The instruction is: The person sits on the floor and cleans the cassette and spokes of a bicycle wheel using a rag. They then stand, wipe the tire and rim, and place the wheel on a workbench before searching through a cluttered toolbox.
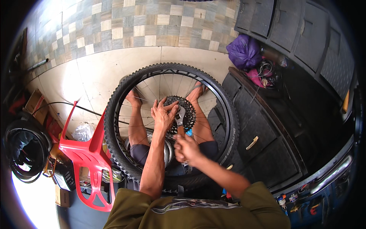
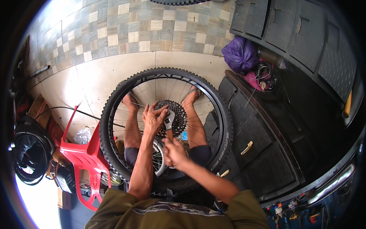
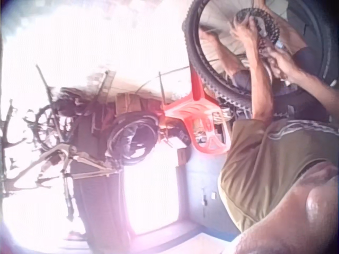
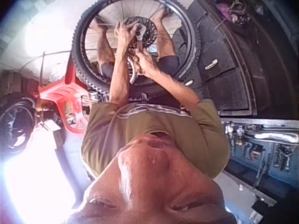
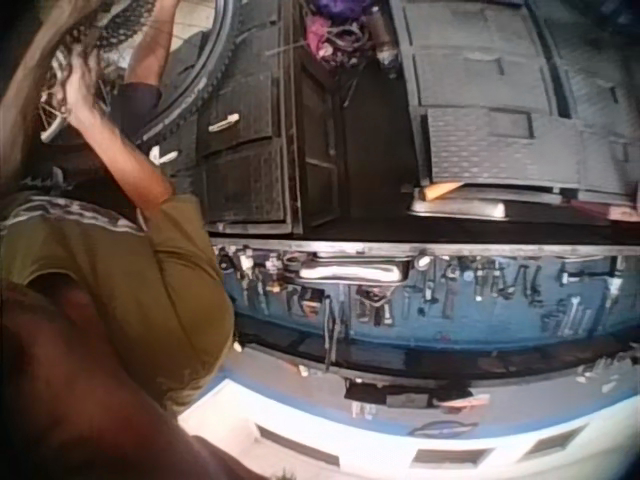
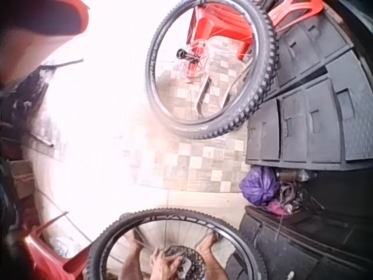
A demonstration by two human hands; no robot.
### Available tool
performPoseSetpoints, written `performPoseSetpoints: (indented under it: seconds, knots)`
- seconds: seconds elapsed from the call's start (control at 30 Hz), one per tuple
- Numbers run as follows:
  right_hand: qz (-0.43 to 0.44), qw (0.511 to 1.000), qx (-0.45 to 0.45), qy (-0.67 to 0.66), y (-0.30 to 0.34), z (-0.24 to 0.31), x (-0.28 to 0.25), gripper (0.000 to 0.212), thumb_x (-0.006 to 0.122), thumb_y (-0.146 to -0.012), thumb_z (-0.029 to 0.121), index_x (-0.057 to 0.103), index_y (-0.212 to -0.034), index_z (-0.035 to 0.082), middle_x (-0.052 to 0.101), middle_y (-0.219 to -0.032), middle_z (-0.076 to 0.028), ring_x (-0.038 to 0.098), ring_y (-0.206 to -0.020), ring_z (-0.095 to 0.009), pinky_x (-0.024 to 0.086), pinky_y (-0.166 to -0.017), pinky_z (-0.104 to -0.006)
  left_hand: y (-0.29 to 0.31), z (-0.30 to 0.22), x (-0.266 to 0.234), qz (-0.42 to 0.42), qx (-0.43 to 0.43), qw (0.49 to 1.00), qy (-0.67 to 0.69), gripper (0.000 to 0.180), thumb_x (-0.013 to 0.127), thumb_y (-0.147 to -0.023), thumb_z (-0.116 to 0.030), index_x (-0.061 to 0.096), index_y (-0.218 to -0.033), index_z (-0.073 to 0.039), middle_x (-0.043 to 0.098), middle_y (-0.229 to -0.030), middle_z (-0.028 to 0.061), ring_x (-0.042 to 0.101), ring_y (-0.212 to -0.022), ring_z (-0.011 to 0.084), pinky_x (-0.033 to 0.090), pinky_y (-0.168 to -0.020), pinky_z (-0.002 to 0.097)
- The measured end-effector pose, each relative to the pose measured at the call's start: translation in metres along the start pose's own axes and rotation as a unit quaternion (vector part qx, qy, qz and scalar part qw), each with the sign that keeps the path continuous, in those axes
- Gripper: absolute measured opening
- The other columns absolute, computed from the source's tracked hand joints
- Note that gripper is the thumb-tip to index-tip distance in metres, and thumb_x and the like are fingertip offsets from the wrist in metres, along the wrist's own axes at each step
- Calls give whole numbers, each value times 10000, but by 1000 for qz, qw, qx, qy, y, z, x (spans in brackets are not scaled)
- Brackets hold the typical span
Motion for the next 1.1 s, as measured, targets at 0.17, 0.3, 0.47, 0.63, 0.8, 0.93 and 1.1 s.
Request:
performPoseSetpoints:
  seconds: [0.17, 0.3, 0.47, 0.63, 0.8, 0.93, 1.1]
  knots:
    - [133, 939, 149, 280, -14, 142, -97, 336, 565, -1012, 335, 532, -1250, 100, 491, -700, 20, 361, -365, -44, 268, -301, -226, 3, 3, -4, 1, -9, 1000, 0, 334, 669, -880, -523, 752, -1143, -334, 508, -1455, 136, 231, -1449, 402, 106, -1173, 544]
    - [166, 891, 149, 395, -56, 201, -112, 389, 587, -1000, 353, 586, -1260, 64, 503, -685, -8, 352, -374, -29, 267, -309, -212, -2, -1, -4, 9, -3, 1000, -3, 351, 664, -879, -527, 755, -1141, -314, 541, -1425, 134, 276, -1434, 392, 140, -1174, 527]
    - [117, 921, 77, 363, -25, 154, -100, 379, 561, -1007, 413, 633, -1066, 47, 482, -657, 17, 335, -372, -36, 258, -321, -223, 0, 6, -7, 35, 3, 999, 34, 374, 644, -890, -529, 737, -1178, -310, 563, -1404, 129, 295, -1429, 394, 173, -1172, 528]
    - [42, 948, 41, 314, -3, 113, -86, 338, 516, -1032, 388, 596, -1055, 60, 495, -669, 6, 363, -380, -42, 269, -311, -222, 3, 9, -4, 41, -5, 999, 13, 370, 633, -903, -534, 726, -1194, -325, 520, -1450, 119, 274, -1442, 398, 141, -1165, 560]
    - [-67, 992, 17, 105, 10, 35, -36, 312, 514, -1026, 420, 582, -1048, 117, 483, -679, 4, 374, -365, -69, 265, -303, -234, 1, 9, 0, 27, 9, 999, 19, 340, 613, -929, -495, 722, -1202, -325, 526, -1443, 124, 295, -1430, 395, 159, -1170, 542]
    - [-161, 982, -88, -54, -18, -39, 51, 282, 483, -1028, 461, 503, -1145, 205, 480, -678, 29, 392, -359, -106, 303, -310, -253, -1, 8, 0, 22, 30, 999, 27, 321, 596, -945, -462, 725, -1198, -314, 535, -1431, 139, 311, -1423, 386, 173, -1180, 502]
    - [-83, 994, -65, -32, -15, -30, 40, 274, 421, -1048, 460, 426, -1094, 190, 449, -659, 12, 413, -363, -118, 317, -284, -285, 4, 3, 2, 14, 10, 999, 30, 318, 617, -928, -459, 730, -1189, -316, 536, -1427, 144, 289, -1429, 395, 154, -1173, 536]
Point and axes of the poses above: each hand's wrist, its own y-axis away from the middle knuckle, its own x-axis out of the palm, z = x × y, the point moved 1 cm from there along -y, towards the middle knuckle
